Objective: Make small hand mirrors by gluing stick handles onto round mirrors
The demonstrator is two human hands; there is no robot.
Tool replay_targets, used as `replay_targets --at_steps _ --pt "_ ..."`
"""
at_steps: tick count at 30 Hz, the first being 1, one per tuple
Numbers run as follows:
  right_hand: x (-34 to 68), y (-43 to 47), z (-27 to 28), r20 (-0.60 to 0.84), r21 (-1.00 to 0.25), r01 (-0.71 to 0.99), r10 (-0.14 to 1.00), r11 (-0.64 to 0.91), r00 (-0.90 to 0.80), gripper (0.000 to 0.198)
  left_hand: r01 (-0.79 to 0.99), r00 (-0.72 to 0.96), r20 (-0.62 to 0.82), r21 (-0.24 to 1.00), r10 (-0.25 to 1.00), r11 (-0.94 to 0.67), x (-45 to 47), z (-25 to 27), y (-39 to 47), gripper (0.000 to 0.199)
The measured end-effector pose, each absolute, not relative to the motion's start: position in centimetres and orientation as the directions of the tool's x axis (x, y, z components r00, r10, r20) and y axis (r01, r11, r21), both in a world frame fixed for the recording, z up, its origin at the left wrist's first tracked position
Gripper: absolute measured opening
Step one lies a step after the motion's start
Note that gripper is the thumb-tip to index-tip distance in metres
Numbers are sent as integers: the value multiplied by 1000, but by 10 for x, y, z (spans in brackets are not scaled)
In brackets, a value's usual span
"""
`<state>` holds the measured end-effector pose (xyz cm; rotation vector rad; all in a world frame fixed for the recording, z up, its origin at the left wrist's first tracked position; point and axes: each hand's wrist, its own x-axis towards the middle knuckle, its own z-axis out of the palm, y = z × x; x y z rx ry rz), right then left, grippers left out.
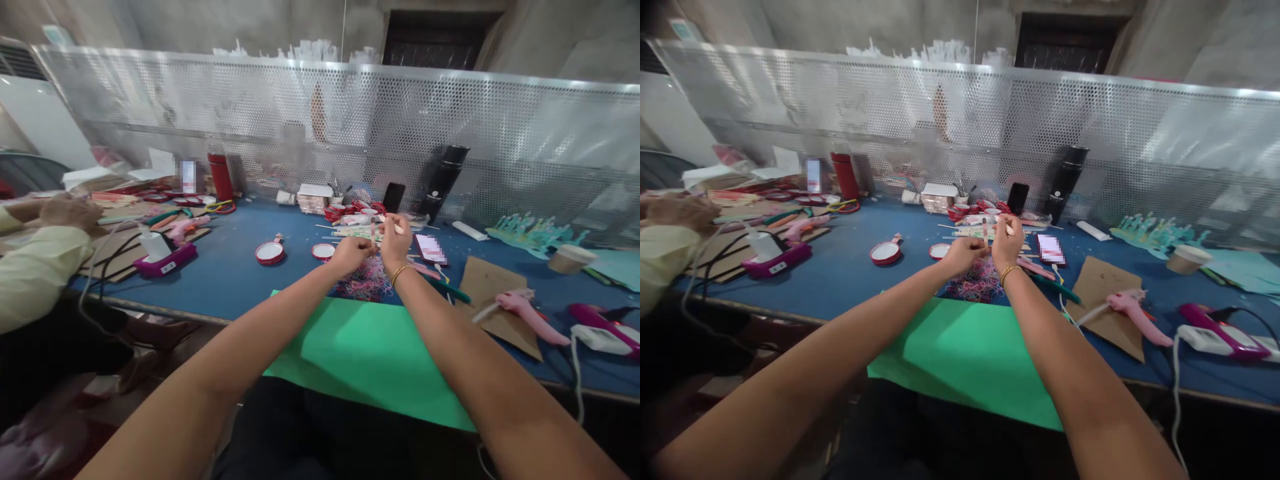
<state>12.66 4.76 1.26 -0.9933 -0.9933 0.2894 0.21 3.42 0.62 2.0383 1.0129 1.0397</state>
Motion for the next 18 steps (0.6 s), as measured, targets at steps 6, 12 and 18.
replay_targets --at_steps 6,12,18 --pt "125 67 21 571 -808 225 631 544 525 20 282 414 296 857 861 -431 5 10 57 45" --pt "124 53 23 539 -835 236 649 497 537 17 207 473 294 879 830 -429 -5 9 70 45" --pt "123 25 24 576 -817 326 686 476 444 10 156 491 227 927 841 -341 -14 9 63 46"
